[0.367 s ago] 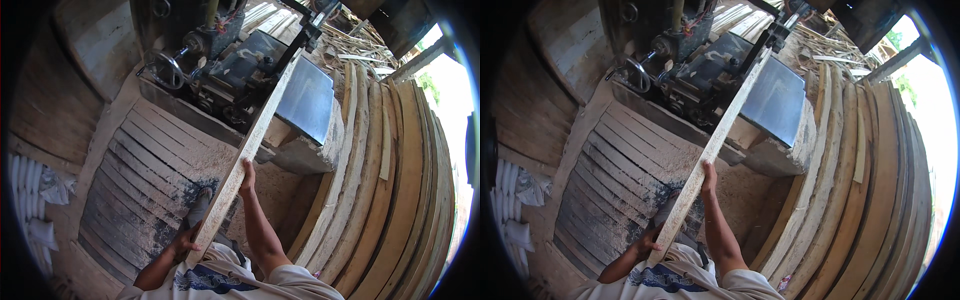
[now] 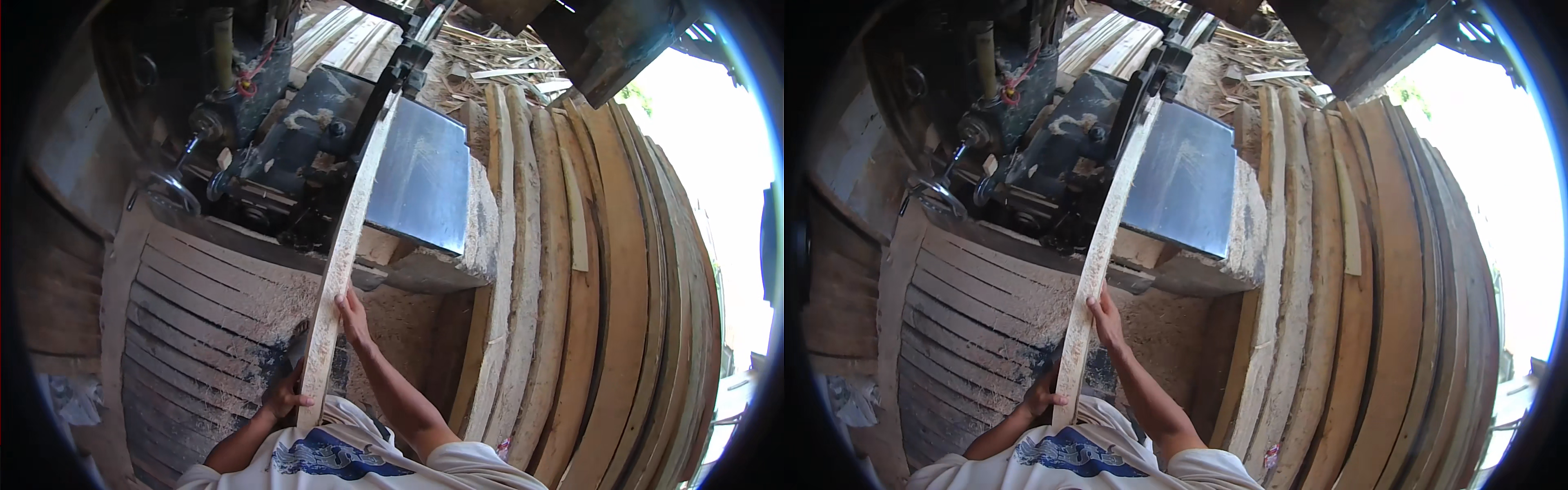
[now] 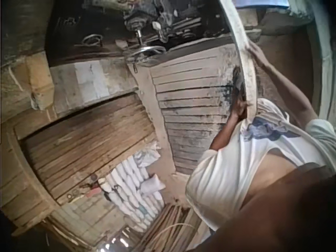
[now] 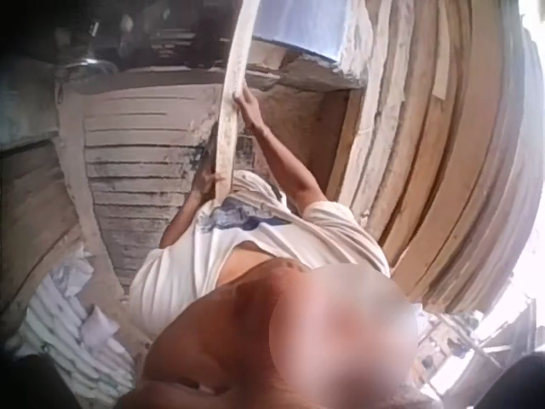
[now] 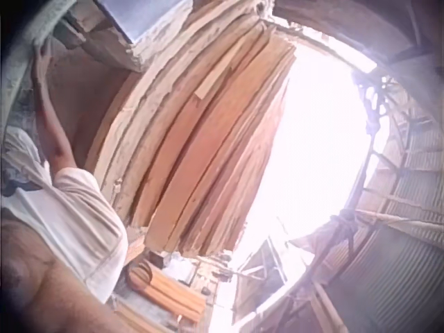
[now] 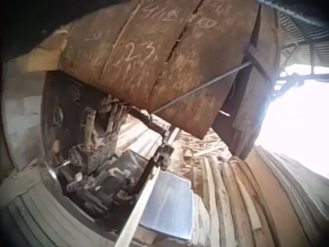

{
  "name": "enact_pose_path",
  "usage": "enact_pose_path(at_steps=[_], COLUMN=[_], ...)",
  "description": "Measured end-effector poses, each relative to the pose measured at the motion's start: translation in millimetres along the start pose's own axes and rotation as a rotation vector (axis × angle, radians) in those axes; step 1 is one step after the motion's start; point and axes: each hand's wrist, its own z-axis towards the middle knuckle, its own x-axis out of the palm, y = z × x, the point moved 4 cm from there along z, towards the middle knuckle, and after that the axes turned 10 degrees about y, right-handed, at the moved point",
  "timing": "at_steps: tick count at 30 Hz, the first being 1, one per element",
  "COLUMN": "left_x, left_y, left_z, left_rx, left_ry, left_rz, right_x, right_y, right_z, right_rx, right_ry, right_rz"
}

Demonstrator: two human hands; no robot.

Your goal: The person planes a long wooden beam by feeding it through a planing machine, adjusting the machine's tension using a crank, and repeatedly checking the surface of the wood with their hands.

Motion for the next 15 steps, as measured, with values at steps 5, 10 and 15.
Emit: enact_pose_path(at_steps=[5, 10, 15], left_x=[-16.5, -48.3, -64.6], left_y=[-78.2, -115.0, -165.6], left_z=[79.1, 141.5, 199.5], left_rx=[0.109, 0.016, 0.062], left_ry=[-0.018, 0.002, -0.056], left_rz=[-0.02, -0.053, -0.114], right_x=[-13.7, 0.1, -7.9], right_y=[-9.0, -5.8, -24.7], right_z=[-63.0, -99.1, -50.8], right_rx=[0.104, 0.073, -0.078], right_ry=[0.232, 0.249, -0.229], right_rz=[-0.259, -0.513, -0.376])
